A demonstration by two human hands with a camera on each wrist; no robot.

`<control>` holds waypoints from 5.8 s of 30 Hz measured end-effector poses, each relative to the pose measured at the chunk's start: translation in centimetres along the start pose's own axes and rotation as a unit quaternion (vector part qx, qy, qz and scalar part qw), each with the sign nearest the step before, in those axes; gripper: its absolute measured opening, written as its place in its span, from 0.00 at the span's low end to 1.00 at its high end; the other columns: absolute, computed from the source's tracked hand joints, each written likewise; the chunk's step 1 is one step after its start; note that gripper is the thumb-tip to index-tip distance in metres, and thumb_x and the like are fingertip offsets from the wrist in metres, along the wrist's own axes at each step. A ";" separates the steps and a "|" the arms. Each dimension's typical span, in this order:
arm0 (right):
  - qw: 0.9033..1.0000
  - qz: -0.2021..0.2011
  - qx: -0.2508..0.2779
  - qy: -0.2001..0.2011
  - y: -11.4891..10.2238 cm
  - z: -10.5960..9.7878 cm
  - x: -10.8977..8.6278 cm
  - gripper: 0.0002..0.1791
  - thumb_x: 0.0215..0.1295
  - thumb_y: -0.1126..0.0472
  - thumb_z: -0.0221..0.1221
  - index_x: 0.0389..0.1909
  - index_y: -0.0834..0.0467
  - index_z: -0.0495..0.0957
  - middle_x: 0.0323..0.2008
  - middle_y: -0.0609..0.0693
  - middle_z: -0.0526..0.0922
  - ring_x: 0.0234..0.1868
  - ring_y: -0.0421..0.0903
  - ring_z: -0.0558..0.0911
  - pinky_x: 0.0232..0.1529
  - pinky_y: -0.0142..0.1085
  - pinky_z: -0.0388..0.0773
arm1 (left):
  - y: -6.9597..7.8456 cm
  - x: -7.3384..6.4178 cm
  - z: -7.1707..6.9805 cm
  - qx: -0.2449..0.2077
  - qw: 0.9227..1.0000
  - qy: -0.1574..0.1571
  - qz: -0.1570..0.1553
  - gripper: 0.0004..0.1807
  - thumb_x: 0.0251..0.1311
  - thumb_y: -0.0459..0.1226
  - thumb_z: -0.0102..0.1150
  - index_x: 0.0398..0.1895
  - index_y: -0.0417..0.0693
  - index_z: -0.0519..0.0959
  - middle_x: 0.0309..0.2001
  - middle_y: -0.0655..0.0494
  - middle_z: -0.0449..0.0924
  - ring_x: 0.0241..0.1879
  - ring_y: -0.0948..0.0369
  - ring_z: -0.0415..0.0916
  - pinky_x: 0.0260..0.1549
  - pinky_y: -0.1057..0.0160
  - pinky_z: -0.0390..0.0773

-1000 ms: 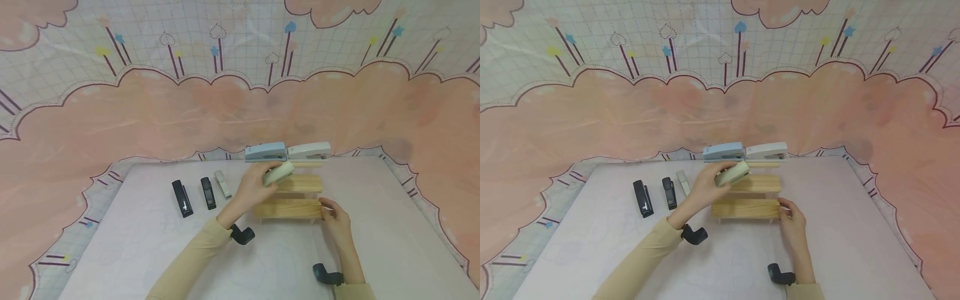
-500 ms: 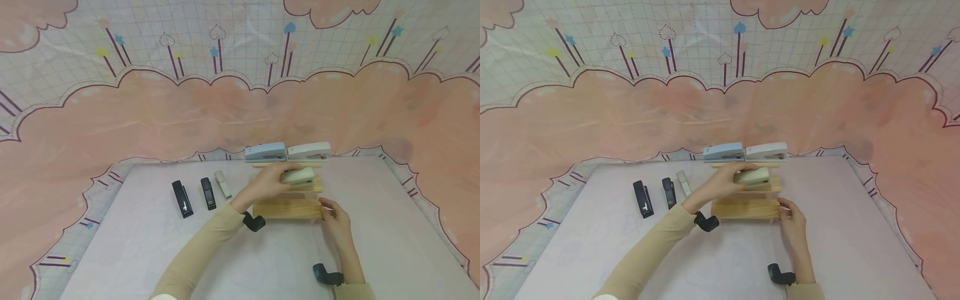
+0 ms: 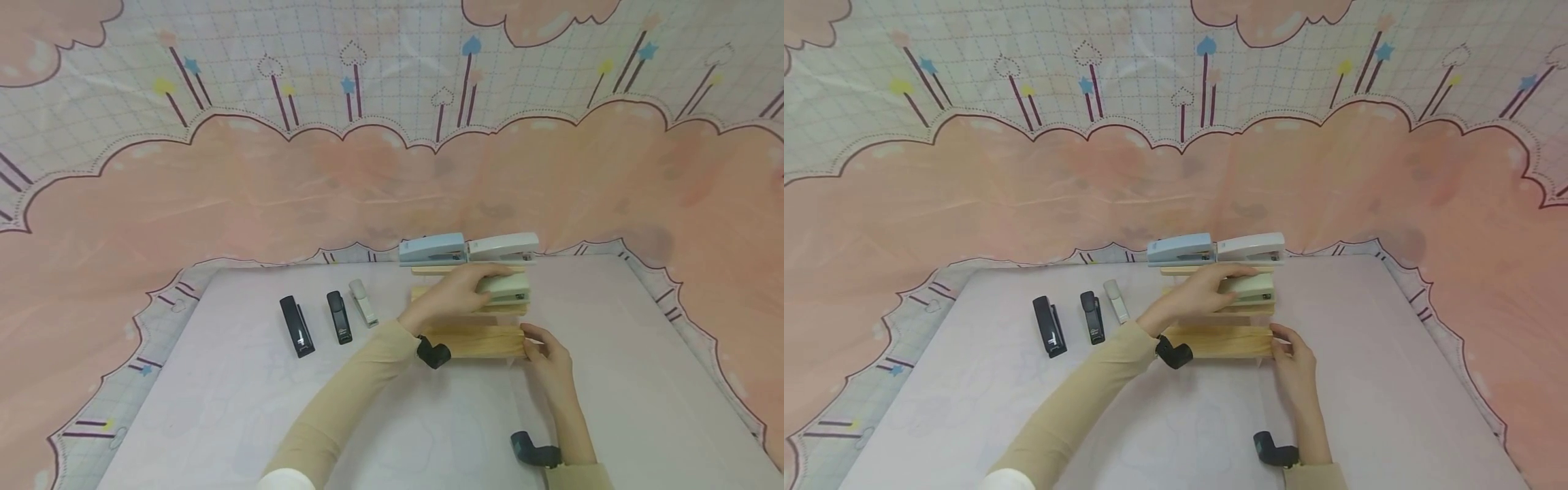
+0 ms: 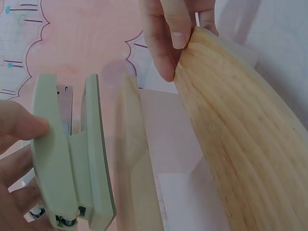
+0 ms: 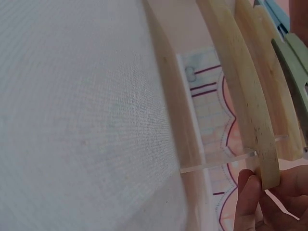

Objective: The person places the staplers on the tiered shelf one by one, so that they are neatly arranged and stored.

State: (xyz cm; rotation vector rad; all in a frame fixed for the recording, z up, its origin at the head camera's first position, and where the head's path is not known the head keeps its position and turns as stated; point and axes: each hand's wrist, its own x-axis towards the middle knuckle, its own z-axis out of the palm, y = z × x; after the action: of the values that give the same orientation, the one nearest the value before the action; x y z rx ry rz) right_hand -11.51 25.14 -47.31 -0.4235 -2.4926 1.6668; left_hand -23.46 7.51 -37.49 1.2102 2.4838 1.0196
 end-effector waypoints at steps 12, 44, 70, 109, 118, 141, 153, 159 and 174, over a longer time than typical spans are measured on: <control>1.000 -0.004 -0.003 0.003 0.0 0.0 0.0 0.20 0.71 0.64 0.48 0.62 0.62 0.71 0.60 0.62 0.75 0.37 0.21 0.73 0.39 0.20 0.73 | 0.5 1.0 0.9 0.066 0.998 -0.006 0.012 0.29 0.62 0.28 0.53 0.67 0.57 0.69 0.65 0.59 0.73 0.48 0.66 0.71 0.45 0.72 0.69; 1.000 -0.005 -0.009 0.005 -0.1 0.0 -0.1 0.20 0.71 0.64 0.48 0.62 0.62 0.71 0.60 0.63 0.75 0.37 0.22 0.73 0.39 0.20 0.73 | 0.6 0.6 2.3 0.179 0.982 0.064 0.020 0.23 0.64 0.35 0.55 0.63 0.52 0.72 0.62 0.56 0.76 0.63 0.59 0.72 0.63 0.63 0.71; 1.000 -0.016 -0.013 0.013 0.1 0.1 0.0 0.19 0.71 0.65 0.49 0.60 0.63 0.72 0.59 0.63 0.76 0.36 0.22 0.72 0.38 0.20 0.73 | 0.4 -0.1 2.1 0.199 0.976 0.086 0.027 0.20 0.65 0.39 0.56 0.61 0.55 0.75 0.61 0.57 0.76 0.61 0.59 0.72 0.62 0.63 0.71; 1.000 -0.001 -0.004 0.002 0.1 0.0 -0.1 0.20 0.72 0.64 0.48 0.62 0.62 0.70 0.61 0.62 0.74 0.37 0.21 0.72 0.39 0.18 0.72 | -3.0 -10.8 -3.3 0.055 0.955 0.278 -0.087 0.19 0.62 0.37 0.59 0.57 0.51 0.77 0.53 0.53 0.80 0.50 0.56 0.76 0.49 0.54 0.76; 1.000 -0.003 0.002 0.002 0.1 0.1 0.0 0.20 0.72 0.65 0.48 0.62 0.63 0.71 0.60 0.62 0.74 0.37 0.22 0.72 0.40 0.18 0.74 | -4.7 -14.3 -4.1 0.058 0.936 0.320 -0.133 0.18 0.61 0.36 0.60 0.56 0.49 0.78 0.51 0.53 0.82 0.48 0.56 0.78 0.49 0.55 0.78; 1.000 0.003 0.006 -0.001 0.2 0.1 0.0 0.20 0.72 0.64 0.47 0.62 0.62 0.70 0.61 0.60 0.74 0.38 0.23 0.73 0.40 0.19 0.74 | -10.8 -21.2 -4.3 0.043 0.850 0.475 -0.224 0.15 0.59 0.29 0.59 0.50 0.38 0.80 0.46 0.41 0.83 0.44 0.48 0.81 0.42 0.56 0.80; 1.000 0.002 0.002 0.004 0.3 0.3 0.1 0.20 0.71 0.65 0.48 0.62 0.62 0.71 0.61 0.61 0.74 0.37 0.23 0.73 0.40 0.19 0.74 | -13.9 -23.9 -3.8 0.026 0.794 0.544 -0.271 0.14 0.60 0.28 0.56 0.50 0.36 0.79 0.47 0.39 0.82 0.45 0.46 0.80 0.37 0.87 0.64; 1.000 0.000 0.001 0.004 0.2 0.4 0.1 0.20 0.71 0.65 0.48 0.62 0.62 0.71 0.60 0.61 0.74 0.37 0.22 0.73 0.40 0.19 0.74 | -14.7 -25.0 -3.6 0.005 0.785 0.527 -0.325 0.17 0.62 0.30 0.54 0.54 0.37 0.76 0.51 0.38 0.80 0.49 0.46 0.78 0.40 0.80 0.68; 1.000 -0.005 -0.015 0.008 -0.1 0.1 0.0 0.20 0.72 0.64 0.47 0.62 0.63 0.70 0.61 0.62 0.74 0.37 0.21 0.72 0.39 0.19 0.74 | -15.8 -24.1 -2.5 -0.065 0.804 0.440 -0.395 0.37 0.59 0.37 0.61 0.70 0.40 0.59 0.60 0.34 0.70 0.56 0.41 0.71 0.51 0.44 0.75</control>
State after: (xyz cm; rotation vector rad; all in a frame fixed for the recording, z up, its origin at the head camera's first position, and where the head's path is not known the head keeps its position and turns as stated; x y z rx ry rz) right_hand -11.51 24.99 -47.30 -0.4263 -2.5073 1.6183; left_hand -18.78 -18.71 -48.90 -0.5521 2.9359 1.6203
